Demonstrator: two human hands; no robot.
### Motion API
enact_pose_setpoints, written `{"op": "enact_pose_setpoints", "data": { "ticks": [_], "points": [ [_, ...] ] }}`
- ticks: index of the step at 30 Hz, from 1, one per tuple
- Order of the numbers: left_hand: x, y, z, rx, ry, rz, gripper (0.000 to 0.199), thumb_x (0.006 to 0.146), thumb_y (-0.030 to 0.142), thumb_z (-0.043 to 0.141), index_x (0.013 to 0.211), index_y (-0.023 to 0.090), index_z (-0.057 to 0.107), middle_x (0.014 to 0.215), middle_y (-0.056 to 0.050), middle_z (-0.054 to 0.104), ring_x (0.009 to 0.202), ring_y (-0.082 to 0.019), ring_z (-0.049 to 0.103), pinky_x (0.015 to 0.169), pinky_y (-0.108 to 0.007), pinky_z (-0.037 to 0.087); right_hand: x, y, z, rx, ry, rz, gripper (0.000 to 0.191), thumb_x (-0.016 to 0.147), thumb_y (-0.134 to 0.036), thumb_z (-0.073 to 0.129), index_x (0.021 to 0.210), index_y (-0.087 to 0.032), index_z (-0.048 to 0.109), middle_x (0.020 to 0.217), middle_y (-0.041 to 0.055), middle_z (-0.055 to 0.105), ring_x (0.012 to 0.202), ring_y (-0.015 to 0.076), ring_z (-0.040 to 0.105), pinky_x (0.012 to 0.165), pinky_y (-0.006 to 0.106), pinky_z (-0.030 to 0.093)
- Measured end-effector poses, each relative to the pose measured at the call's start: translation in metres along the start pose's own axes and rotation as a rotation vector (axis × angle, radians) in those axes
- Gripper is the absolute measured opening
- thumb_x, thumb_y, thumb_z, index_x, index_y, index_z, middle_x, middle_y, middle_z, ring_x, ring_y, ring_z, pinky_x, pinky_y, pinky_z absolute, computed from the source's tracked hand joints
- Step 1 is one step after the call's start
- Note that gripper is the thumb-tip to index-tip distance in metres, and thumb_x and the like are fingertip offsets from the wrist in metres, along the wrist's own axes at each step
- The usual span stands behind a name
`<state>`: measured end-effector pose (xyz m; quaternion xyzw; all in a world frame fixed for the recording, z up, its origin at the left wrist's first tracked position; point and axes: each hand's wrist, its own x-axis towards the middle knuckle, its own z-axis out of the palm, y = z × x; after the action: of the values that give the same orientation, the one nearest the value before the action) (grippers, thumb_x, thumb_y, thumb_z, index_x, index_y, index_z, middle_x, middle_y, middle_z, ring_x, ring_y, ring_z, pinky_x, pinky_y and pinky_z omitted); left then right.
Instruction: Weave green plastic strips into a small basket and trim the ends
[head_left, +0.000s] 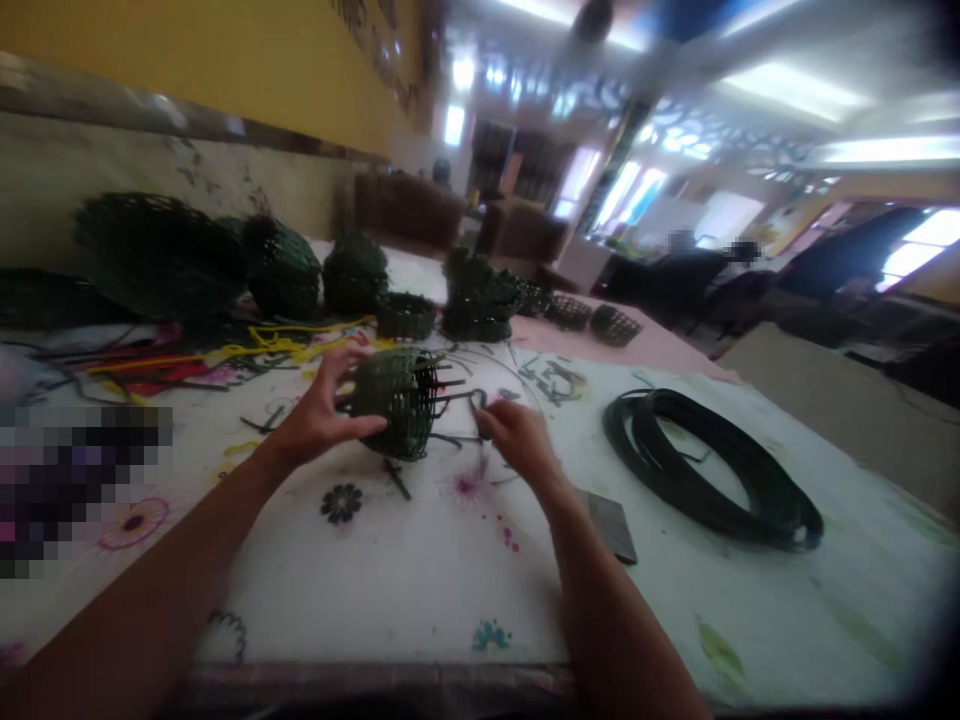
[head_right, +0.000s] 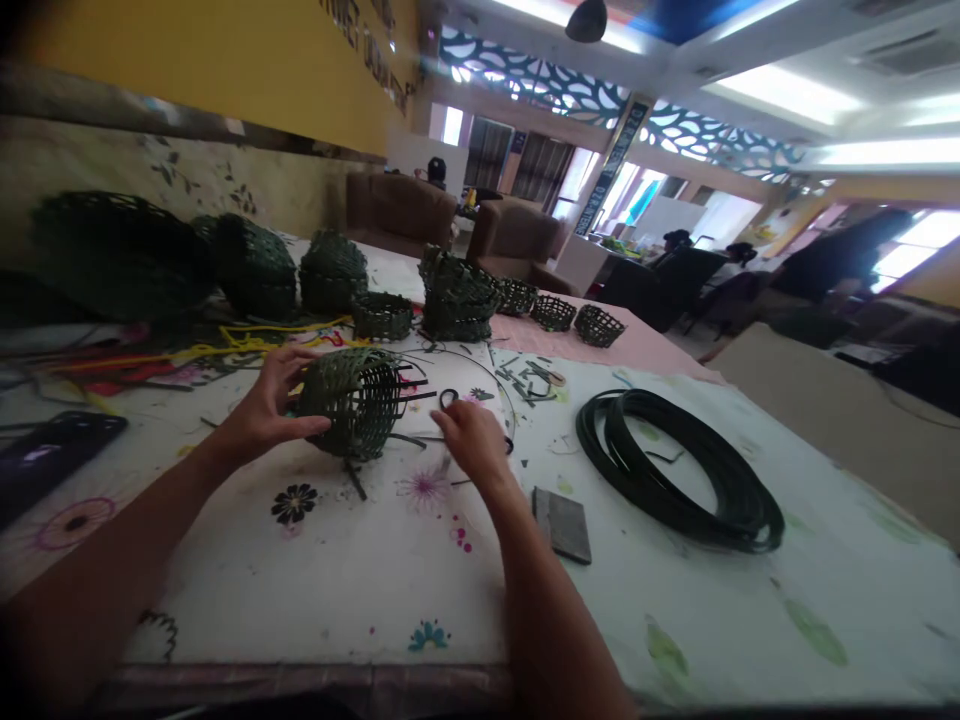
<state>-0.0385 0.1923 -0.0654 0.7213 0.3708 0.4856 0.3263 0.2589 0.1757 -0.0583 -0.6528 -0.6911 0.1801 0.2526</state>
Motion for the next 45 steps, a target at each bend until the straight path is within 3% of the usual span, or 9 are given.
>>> {"op": "enact_pose_setpoints", "data": {
  "ticks": [2, 4, 8, 12, 18, 27, 31, 35, 45],
  "points": [
    [0.003, -0.001, -0.016, 0.018, -0.017, 0.009, 0.079, 0.069, 0.040, 0.086, 0.131, 0.029, 0.039, 0.144, -0.012, 0.050, 0.129, -0.033, 0.055, 0.104, -0.051, 0.051, 0.005, 0.013, -0.010, -0.436, -0.017, 0.129, 0.035, 0.093, -0.039, 0.061, 0.118, -0.015, 0.069, 0.116, 0.0168, 0.069, 0.107, 0.0298, 0.063, 0.084, 0.037, 0.045],
    [0.004, -0.001, -0.025, 0.095, -0.067, -0.019, 0.073, 0.070, 0.041, 0.085, 0.129, 0.028, 0.043, 0.141, -0.011, 0.051, 0.125, -0.033, 0.057, 0.104, -0.051, 0.050, 0.008, 0.023, -0.017, -0.628, -0.179, 0.193, 0.047, 0.094, -0.038, 0.059, 0.135, -0.017, 0.061, 0.127, 0.0183, 0.065, 0.115, 0.0324, 0.062, 0.084, 0.037, 0.046],
    [0.004, -0.004, -0.021, 0.271, -0.147, -0.040, 0.064, 0.076, 0.043, 0.078, 0.130, 0.025, 0.049, 0.141, -0.010, 0.051, 0.131, -0.034, 0.052, 0.115, -0.054, 0.039, 0.006, 0.032, -0.022, -0.643, -0.302, 0.147, 0.044, 0.090, -0.026, 0.062, 0.134, -0.025, 0.065, 0.125, 0.0131, 0.065, 0.110, 0.0266, 0.066, 0.080, 0.031, 0.046],
    [0.005, -0.008, -0.008, 0.408, -0.076, 0.067, 0.066, 0.076, 0.050, 0.077, 0.131, 0.025, 0.053, 0.147, -0.012, 0.042, 0.144, -0.036, 0.036, 0.122, -0.053, 0.029, 0.002, 0.035, -0.026, -0.677, -0.322, 0.094, 0.043, 0.093, -0.025, 0.058, 0.135, -0.026, 0.064, 0.125, 0.0133, 0.064, 0.109, 0.0243, 0.065, 0.081, 0.029, 0.044],
    [0.001, -0.009, 0.009, 0.598, -0.001, 0.026, 0.095, 0.063, 0.058, 0.086, 0.142, 0.021, 0.046, 0.139, -0.015, 0.048, 0.134, -0.037, 0.046, 0.117, -0.055, 0.037, 0.003, 0.034, -0.022, -0.694, -0.377, 0.026, 0.041, 0.088, -0.022, 0.064, 0.128, -0.028, 0.068, 0.118, 0.0107, 0.069, 0.103, 0.0241, 0.065, 0.078, 0.030, 0.041],
    [-0.001, -0.014, 0.011, 0.537, -0.073, 0.132, 0.089, 0.071, 0.043, 0.083, 0.146, 0.024, 0.038, 0.148, -0.014, 0.041, 0.141, -0.035, 0.039, 0.122, -0.054, 0.031, 0.002, 0.032, -0.024, -0.718, -0.364, 0.050, 0.049, 0.088, -0.017, 0.061, 0.136, -0.027, 0.063, 0.122, 0.0132, 0.063, 0.108, 0.0262, 0.062, 0.080, 0.031, 0.039],
    [-0.003, -0.017, 0.024, 0.493, 0.022, 0.077, 0.091, 0.071, 0.057, 0.081, 0.144, 0.024, 0.039, 0.149, -0.015, 0.039, 0.143, -0.036, 0.037, 0.122, -0.055, 0.030, 0.004, 0.035, -0.022, -0.742, -0.336, 0.053, 0.050, 0.089, -0.012, 0.056, 0.135, -0.030, 0.064, 0.124, 0.0145, 0.060, 0.112, 0.0284, 0.060, 0.082, 0.034, 0.038],
    [-0.006, -0.014, 0.035, 0.478, 0.104, 0.014, 0.089, 0.070, 0.052, 0.082, 0.143, 0.026, 0.038, 0.146, -0.014, 0.040, 0.142, -0.036, 0.038, 0.121, -0.056, 0.032, 0.006, 0.039, -0.020, -0.722, -0.310, 0.040, 0.045, 0.093, -0.014, 0.051, 0.133, -0.030, 0.066, 0.120, 0.0137, 0.062, 0.111, 0.0266, 0.060, 0.086, 0.034, 0.038],
    [0.003, -0.023, 0.006, 0.455, 0.135, -0.035, 0.083, 0.073, 0.046, 0.080, 0.142, 0.027, 0.039, 0.144, -0.010, 0.046, 0.136, -0.034, 0.045, 0.118, -0.056, 0.035, 0.011, 0.046, -0.016, -0.666, -0.342, 0.008, 0.051, 0.091, -0.012, 0.054, 0.138, -0.030, 0.062, 0.122, 0.0113, 0.065, 0.109, 0.0239, 0.064, 0.085, 0.030, 0.041]
  ]
}}
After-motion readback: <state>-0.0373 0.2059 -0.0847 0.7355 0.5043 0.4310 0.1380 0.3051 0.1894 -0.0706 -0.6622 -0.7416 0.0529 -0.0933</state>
